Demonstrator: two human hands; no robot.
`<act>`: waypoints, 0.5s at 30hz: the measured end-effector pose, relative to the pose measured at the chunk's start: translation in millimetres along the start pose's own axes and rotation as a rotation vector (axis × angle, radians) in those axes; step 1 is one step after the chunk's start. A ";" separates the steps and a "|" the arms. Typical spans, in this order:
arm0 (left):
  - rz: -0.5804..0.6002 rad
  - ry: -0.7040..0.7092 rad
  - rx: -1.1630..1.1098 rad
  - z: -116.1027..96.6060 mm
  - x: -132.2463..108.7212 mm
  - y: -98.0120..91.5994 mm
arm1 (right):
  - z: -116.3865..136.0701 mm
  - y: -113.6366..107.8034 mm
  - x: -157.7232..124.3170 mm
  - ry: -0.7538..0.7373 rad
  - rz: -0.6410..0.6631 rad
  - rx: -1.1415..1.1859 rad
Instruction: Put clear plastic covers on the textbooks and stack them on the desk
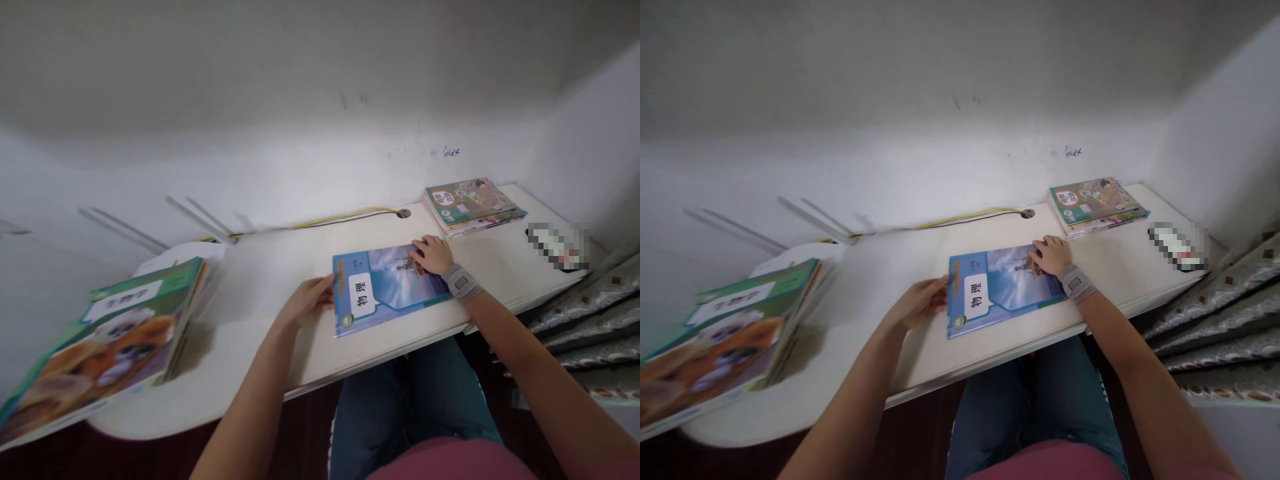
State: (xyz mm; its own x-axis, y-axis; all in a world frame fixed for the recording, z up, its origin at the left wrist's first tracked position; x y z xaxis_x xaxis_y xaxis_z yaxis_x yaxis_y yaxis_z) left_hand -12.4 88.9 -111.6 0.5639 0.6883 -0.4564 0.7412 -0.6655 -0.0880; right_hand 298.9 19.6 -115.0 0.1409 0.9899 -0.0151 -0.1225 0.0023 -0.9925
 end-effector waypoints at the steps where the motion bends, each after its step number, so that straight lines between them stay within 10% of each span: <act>1: 0.042 -0.003 -0.062 6.3 -9.3 4.5 | 1.1 -0.2 0.1 0.005 -0.005 -0.002; 8: -0.090 0.113 -0.278 11.7 -38.2 46.8 | -2.3 2.9 3.1 -0.004 -0.011 0.096; 15: -0.220 0.216 -0.508 -24.9 -67.6 12.4 | -17.3 1.6 15.6 -0.029 0.003 0.202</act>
State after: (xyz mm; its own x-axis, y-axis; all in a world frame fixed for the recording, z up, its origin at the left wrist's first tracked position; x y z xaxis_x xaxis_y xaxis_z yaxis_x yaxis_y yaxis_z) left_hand -32.2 41.3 -59.7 0.3991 0.8730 -0.2802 0.9006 -0.3159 0.2987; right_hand 317.9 32.6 -118.9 0.1121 0.9936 -0.0115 -0.3178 0.0249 -0.9478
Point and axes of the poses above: each hand's wrist, its own x-axis towards the middle knuckle, its own y-axis out of the palm, z = x × y, the point moved 4 cm from there along x, towards the middle knuckle, and after that the axes turned 15 degrees about z, right-handed, at the moved point
